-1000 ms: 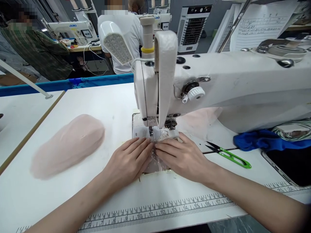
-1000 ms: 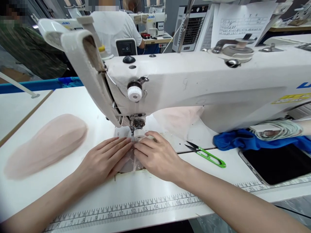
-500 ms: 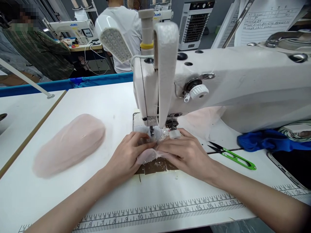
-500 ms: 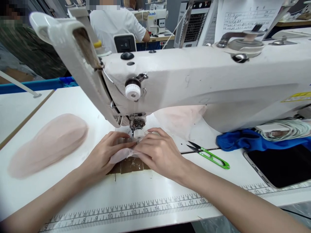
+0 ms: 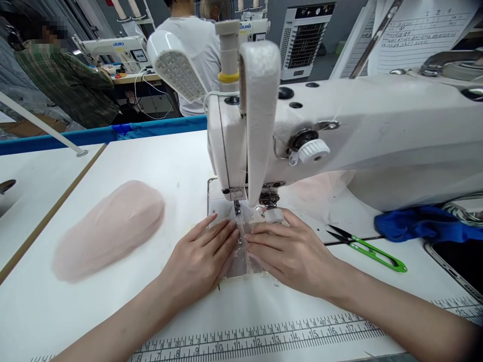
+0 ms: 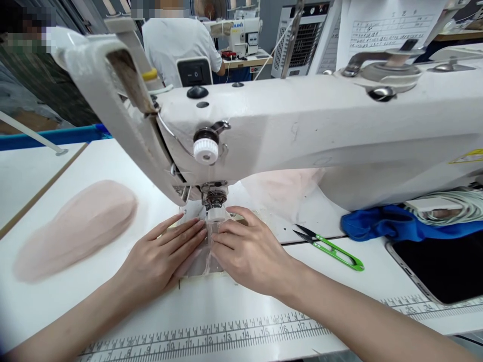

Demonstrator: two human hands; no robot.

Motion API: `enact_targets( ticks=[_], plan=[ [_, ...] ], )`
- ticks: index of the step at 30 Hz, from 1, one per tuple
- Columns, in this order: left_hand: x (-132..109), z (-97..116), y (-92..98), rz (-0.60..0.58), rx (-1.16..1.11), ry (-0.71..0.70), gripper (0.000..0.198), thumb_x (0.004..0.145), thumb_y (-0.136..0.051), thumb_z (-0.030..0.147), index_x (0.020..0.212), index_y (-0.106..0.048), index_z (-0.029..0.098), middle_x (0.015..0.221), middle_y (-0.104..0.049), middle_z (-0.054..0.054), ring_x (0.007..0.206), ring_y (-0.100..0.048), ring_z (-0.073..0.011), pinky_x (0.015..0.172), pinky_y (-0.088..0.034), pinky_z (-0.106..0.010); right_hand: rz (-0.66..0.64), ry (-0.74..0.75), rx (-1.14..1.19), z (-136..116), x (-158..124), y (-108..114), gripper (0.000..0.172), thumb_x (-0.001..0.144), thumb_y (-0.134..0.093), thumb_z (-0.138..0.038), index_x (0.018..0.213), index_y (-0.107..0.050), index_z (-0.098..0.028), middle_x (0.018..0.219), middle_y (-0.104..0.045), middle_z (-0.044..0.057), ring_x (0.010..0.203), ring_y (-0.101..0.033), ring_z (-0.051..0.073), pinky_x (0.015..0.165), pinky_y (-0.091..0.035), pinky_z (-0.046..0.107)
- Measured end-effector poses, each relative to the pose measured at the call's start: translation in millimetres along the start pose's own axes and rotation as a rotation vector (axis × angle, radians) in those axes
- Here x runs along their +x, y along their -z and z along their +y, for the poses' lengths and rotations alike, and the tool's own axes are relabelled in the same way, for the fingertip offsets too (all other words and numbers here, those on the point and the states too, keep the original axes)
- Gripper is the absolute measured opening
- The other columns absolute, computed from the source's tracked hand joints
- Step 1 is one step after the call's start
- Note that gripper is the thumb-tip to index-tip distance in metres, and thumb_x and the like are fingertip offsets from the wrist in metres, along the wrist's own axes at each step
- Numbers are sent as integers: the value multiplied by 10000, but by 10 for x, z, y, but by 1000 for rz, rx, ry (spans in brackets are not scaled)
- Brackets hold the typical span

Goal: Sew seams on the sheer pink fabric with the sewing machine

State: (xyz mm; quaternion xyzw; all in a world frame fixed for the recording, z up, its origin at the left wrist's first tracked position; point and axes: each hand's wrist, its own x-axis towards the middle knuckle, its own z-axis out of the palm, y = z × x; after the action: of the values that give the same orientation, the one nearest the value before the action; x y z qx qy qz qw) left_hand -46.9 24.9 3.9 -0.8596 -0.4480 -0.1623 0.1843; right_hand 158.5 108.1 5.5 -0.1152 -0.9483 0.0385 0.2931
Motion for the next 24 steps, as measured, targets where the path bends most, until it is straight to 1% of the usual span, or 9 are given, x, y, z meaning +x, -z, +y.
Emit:
enact_targets(
  ticks=[7, 15, 20, 24],
  plan=[
    [-6, 11, -14, -10, -9, 11, 308, 934, -443, 164, 1161, -637, 88, 1156, -686, -100, 1087, -646, -231, 1019, -486, -460, 8, 20, -18, 19, -18, -34, 244, 856, -528, -37, 821, -698, -209, 883, -752, -23, 884, -674, 146, 1069, -369, 402],
    [7, 4, -10, -14, -28, 20, 312, 922, -465, 163, 1171, -638, 93, 1139, -696, -97, 1080, -649, -228, 1085, -421, -467, 14, 19, -25, 22, -21, -44, 240, 868, -527, -53, 805, -698, -209, 870, -752, -19, 873, -668, 145, 1066, -368, 397],
    [16, -4, -22, -10, -40, 35, 303, 920, -475, 156, 1162, -642, 85, 1146, -692, -103, 1091, -643, -229, 1106, -391, -475, 26, 39, -40, 48, -18, -52, 216, 851, -542, -36, 826, -700, -181, 882, -752, -9, 887, -665, 146, 1057, -373, 404],
    [8, -39, -54, -16, -58, 60, 324, 928, -468, 170, 1212, -614, 111, 1174, -679, -101, 1119, -627, -228, 1111, -378, -485, 20, 37, -66, 72, -5, -64, 224, 846, -547, -33, 853, -708, -189, 889, -753, 0, 878, -669, 150, 1037, -393, 410]
  ],
)
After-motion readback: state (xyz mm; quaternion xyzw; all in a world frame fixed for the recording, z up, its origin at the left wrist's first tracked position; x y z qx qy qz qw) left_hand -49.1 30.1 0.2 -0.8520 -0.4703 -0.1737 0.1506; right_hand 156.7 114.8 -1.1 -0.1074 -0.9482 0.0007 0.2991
